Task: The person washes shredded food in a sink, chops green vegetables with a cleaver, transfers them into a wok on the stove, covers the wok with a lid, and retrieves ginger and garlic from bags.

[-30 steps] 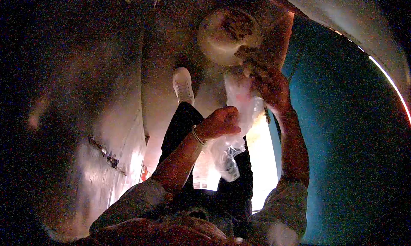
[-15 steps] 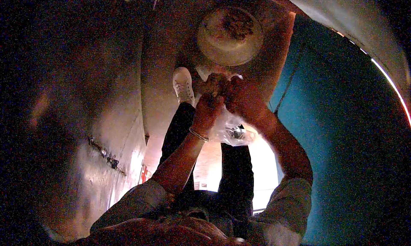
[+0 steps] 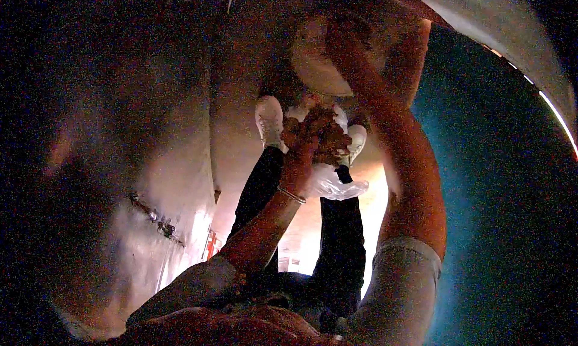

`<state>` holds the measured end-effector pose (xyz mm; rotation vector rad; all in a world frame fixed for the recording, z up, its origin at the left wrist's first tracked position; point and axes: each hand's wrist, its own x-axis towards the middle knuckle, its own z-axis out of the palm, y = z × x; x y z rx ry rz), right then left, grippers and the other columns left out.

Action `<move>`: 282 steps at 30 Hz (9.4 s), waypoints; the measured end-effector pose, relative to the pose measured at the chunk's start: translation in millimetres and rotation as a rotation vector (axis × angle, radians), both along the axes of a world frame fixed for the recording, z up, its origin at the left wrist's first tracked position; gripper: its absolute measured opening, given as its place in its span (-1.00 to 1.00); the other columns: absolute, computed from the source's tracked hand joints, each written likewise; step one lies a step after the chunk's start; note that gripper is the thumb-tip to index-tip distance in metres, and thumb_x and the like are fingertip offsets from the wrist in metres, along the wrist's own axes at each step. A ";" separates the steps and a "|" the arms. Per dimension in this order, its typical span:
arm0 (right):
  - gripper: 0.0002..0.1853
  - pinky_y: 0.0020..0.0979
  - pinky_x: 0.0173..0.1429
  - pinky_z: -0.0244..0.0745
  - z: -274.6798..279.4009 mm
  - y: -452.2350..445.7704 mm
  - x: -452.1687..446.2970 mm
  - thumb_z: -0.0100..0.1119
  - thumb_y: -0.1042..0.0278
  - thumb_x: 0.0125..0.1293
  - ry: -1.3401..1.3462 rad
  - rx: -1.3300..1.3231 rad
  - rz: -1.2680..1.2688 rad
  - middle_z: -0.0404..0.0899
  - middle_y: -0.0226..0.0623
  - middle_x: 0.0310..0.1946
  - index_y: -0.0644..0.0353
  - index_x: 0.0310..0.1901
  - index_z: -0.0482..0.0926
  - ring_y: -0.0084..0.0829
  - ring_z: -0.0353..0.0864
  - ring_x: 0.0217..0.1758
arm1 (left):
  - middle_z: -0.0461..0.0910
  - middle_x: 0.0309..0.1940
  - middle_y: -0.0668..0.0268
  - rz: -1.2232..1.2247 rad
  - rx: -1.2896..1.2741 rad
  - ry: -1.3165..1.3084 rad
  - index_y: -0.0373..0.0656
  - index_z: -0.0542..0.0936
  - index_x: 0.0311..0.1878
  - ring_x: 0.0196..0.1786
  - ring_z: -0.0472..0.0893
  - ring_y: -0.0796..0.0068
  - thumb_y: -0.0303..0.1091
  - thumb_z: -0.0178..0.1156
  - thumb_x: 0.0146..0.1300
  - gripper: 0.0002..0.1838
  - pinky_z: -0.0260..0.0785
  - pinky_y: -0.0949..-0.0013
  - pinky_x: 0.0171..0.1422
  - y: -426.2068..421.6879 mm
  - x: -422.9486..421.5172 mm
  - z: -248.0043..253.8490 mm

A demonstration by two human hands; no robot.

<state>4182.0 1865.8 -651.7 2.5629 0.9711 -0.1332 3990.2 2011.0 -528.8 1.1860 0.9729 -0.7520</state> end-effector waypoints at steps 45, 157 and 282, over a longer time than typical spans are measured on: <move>-0.54 -0.14 0.05 0.37 163.5 -93.9 -45.2 0.27 0.42 -0.02 0.059 0.683 -0.615 0.45 -0.06 -0.09 0.16 0.00 0.44 -0.05 0.39 0.01 | 0.54 -0.15 0.21 0.230 -0.159 0.071 -0.41 0.39 0.01 -0.19 0.58 0.47 -0.18 0.23 0.15 -0.49 0.47 0.45 -0.12 -20.5 14.5 21.1; -0.47 -0.33 0.23 0.32 331.4 21.7 -99.3 0.00 0.12 0.30 1.227 2.802 -1.367 0.38 -0.22 0.13 0.23 0.22 0.26 -0.34 0.39 0.15 | 0.47 -0.06 0.24 0.349 -0.912 -0.079 -0.15 0.34 0.20 -0.14 0.46 0.36 0.09 0.07 0.15 -0.36 0.37 0.28 -0.07 35.1 133.4 310.5; -0.20 -0.22 0.31 0.17 634.6 -32.9 -154.4 0.10 0.36 0.13 0.470 1.360 -1.039 0.10 0.21 0.26 0.33 0.33 -0.10 0.07 0.22 0.28 | 0.46 -0.50 0.36 -1.133 0.369 -0.885 -0.19 0.49 -0.12 -0.47 0.47 0.48 -0.20 0.34 0.02 -0.60 0.38 0.39 -0.34 32.6 132.6 645.2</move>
